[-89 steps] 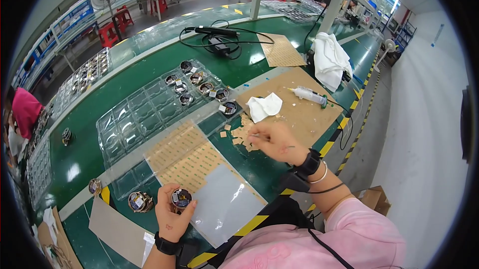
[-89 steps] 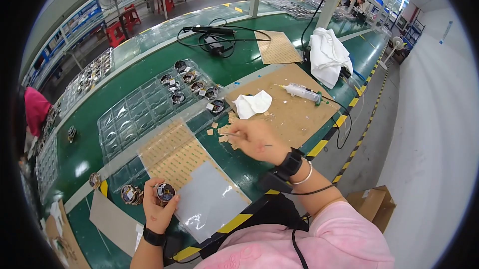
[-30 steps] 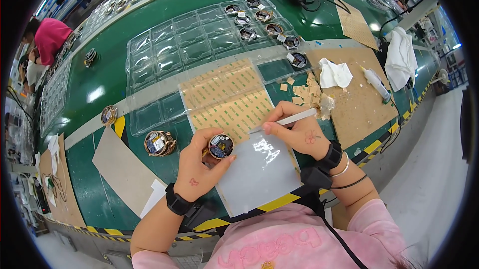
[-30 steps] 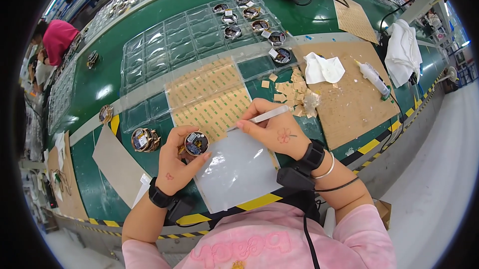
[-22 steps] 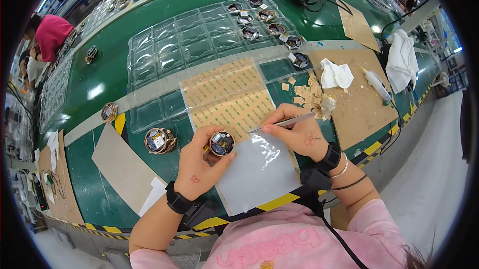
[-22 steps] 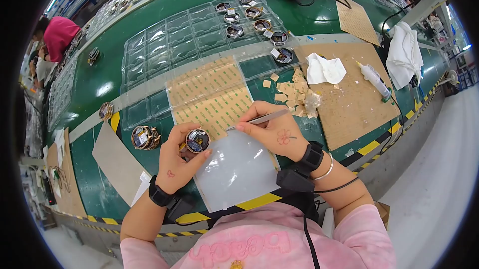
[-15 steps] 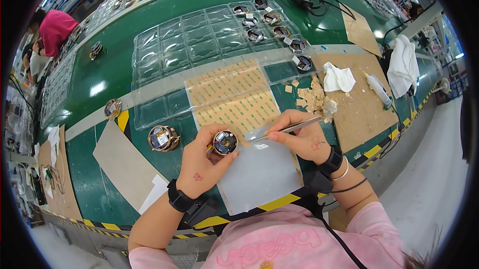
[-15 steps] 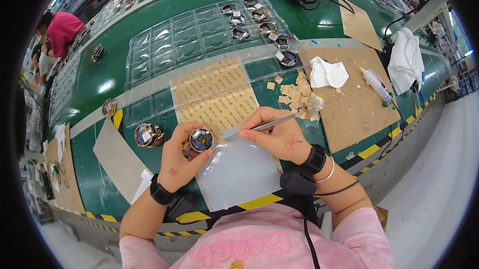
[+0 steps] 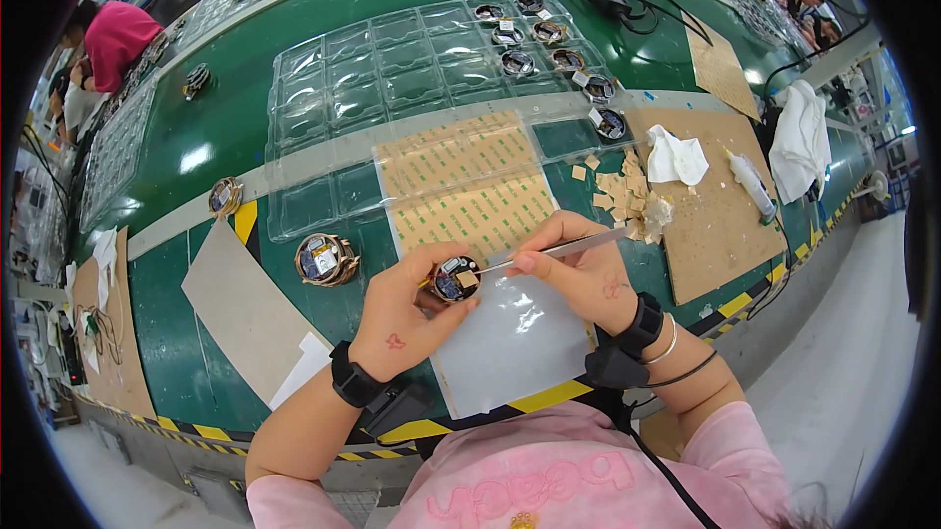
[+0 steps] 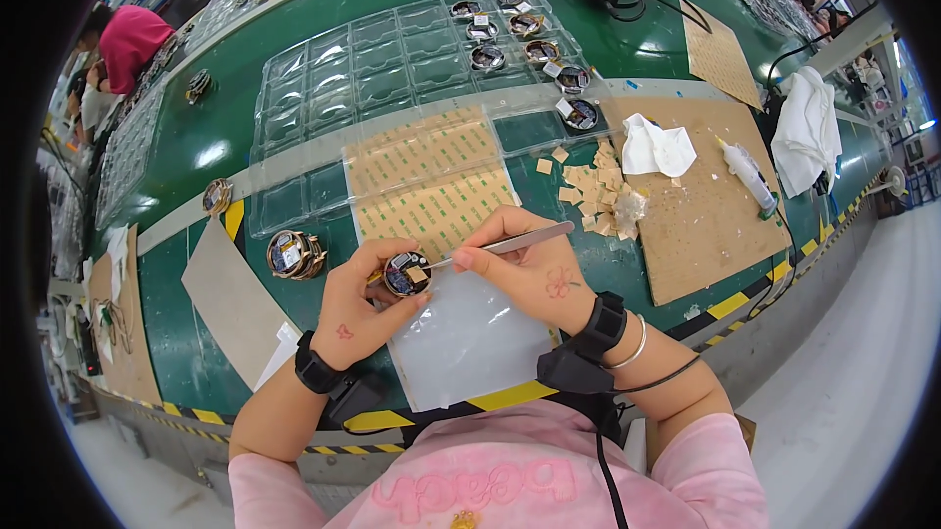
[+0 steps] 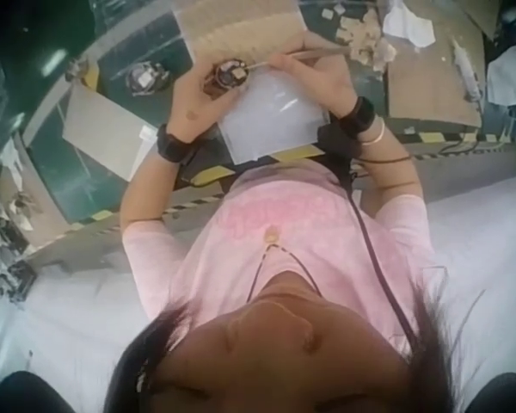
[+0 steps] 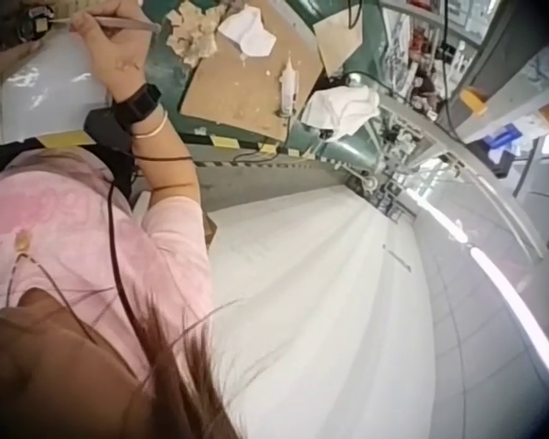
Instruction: The person peels a small adhesive square from a sheet using tweezers, places it onto the internal components of a watch, and presses it down. They then pick up a battery, position it over the adhesive, and press it into the watch casing.
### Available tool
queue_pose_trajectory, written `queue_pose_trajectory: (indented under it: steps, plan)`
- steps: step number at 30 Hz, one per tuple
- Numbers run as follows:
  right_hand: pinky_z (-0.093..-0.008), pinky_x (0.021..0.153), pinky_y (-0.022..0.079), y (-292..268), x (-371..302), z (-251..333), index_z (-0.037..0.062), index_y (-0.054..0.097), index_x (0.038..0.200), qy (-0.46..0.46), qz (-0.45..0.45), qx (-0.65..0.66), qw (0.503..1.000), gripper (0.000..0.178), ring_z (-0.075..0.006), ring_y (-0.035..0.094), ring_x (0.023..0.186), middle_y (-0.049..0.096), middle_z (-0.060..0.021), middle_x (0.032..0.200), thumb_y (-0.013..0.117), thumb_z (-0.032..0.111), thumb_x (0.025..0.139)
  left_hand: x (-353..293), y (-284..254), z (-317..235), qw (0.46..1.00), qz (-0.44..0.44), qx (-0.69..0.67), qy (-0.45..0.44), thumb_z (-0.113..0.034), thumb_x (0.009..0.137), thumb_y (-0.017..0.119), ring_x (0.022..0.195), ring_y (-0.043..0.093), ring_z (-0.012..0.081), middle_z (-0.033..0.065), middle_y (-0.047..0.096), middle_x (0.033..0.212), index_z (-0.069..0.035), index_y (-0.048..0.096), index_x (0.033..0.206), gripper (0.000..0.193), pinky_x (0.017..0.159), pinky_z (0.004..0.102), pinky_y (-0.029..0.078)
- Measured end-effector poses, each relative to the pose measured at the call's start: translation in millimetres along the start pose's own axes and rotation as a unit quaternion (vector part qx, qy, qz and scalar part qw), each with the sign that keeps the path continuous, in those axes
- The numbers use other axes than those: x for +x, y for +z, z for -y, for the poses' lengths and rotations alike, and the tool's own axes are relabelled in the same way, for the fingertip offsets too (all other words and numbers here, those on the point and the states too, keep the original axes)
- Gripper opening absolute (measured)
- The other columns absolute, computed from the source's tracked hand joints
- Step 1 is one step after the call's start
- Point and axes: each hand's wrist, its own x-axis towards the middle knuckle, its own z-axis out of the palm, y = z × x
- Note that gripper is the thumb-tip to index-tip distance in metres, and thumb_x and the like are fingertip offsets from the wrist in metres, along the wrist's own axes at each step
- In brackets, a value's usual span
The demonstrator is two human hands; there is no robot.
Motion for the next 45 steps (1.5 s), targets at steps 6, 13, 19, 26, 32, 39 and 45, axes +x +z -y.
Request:
queue_pose_trajectory:
  steps: [6,13,19,26,32,39,45]
  plan:
    - [-0.0221,0.068,0.046,1.9,1.0,-3.7,0.0026,0.062,0.085,-0.001,-0.004,-0.024,1.000,0.012,-0.0072,0.060,0.077,0.066,-0.0033,0.083,0.072,0.009,0.083,-0.3,0.4,2.1,1.000,0.000,-0.004,0.002,-0.002,0.074,0.075,0.085,0.062,0.0078,0.0049,0.062,0.098,-0.003,0.055,0.117,0.048,0.065,0.0197,0.052]
    - [-0.0265,0.070,0.050,0.5,-1.7,-7.9,0.0015,0.062,0.087,-0.117,0.024,-0.174,0.977,0.014,-0.0159,0.066,0.078,0.066,-0.0095,0.086,0.073,0.006,0.079,-0.6,2.7,5.0,0.999,-0.016,-0.003,0.036,-0.003,0.074,0.074,0.076,0.065,0.0110,0.0072,0.065,0.092,-0.006,0.055,0.117,0.047,0.060,0.0228,0.053]
    - [-0.0275,0.063,0.051,9.0,-4.8,-3.5,0.0038,0.064,0.085,-0.331,0.032,-0.311,0.891,0.020,-0.0216,0.067,0.073,0.067,-0.0108,0.085,0.078,0.001,0.070,-0.2,3.2,7.2,0.999,-0.022,-0.012,0.029,-0.002,0.073,0.074,0.079,0.064,0.0113,0.0071,0.064,0.092,-0.005,0.054,0.118,0.049,0.061,0.0230,0.053]
    - [-0.0284,0.061,0.051,8.4,-4.0,-4.6,0.0043,0.064,0.085,-0.317,0.029,-0.284,0.904,0.021,-0.0235,0.066,0.073,0.067,-0.0119,0.084,0.077,-0.001,0.069,-0.5,2.5,7.6,0.999,-0.025,-0.015,0.034,-0.002,0.074,0.075,0.082,0.064,0.0113,0.0069,0.063,0.094,-0.005,0.054,0.118,0.049,0.061,0.0230,0.054]
    - [-0.0281,0.066,0.051,7.6,-5.3,-8.0,0.0029,0.064,0.085,-0.269,0.017,-0.241,0.932,0.018,-0.0211,0.066,0.076,0.067,-0.0120,0.085,0.076,-0.001,0.073,-1.2,2.5,6.6,0.999,-0.028,-0.016,0.035,-0.003,0.073,0.075,0.081,0.064,0.0107,0.0067,0.063,0.094,-0.005,0.055,0.118,0.049,0.061,0.0225,0.053]
    - [-0.0264,0.070,0.050,7.1,-5.9,-6.5,0.0005,0.065,0.087,-0.167,0.009,-0.151,0.974,0.013,-0.0162,0.064,0.080,0.066,-0.0106,0.087,0.074,0.000,0.077,-1.1,2.7,7.7,0.999,-0.027,-0.022,0.028,-0.003,0.073,0.076,0.078,0.063,0.0098,0.0057,0.063,0.092,-0.005,0.055,0.117,0.048,0.060,0.0222,0.052]
    - [-0.0258,0.072,0.049,5.0,-4.3,-5.4,-0.0002,0.067,0.088,-0.121,0.014,-0.128,0.984,0.011,-0.0143,0.063,0.081,0.067,-0.0095,0.087,0.072,0.001,0.079,-1.3,2.9,7.1,0.999,-0.029,-0.022,0.034,-0.003,0.073,0.076,0.077,0.062,0.0091,0.0050,0.063,0.091,-0.005,0.055,0.116,0.048,0.060,0.0216,0.051]
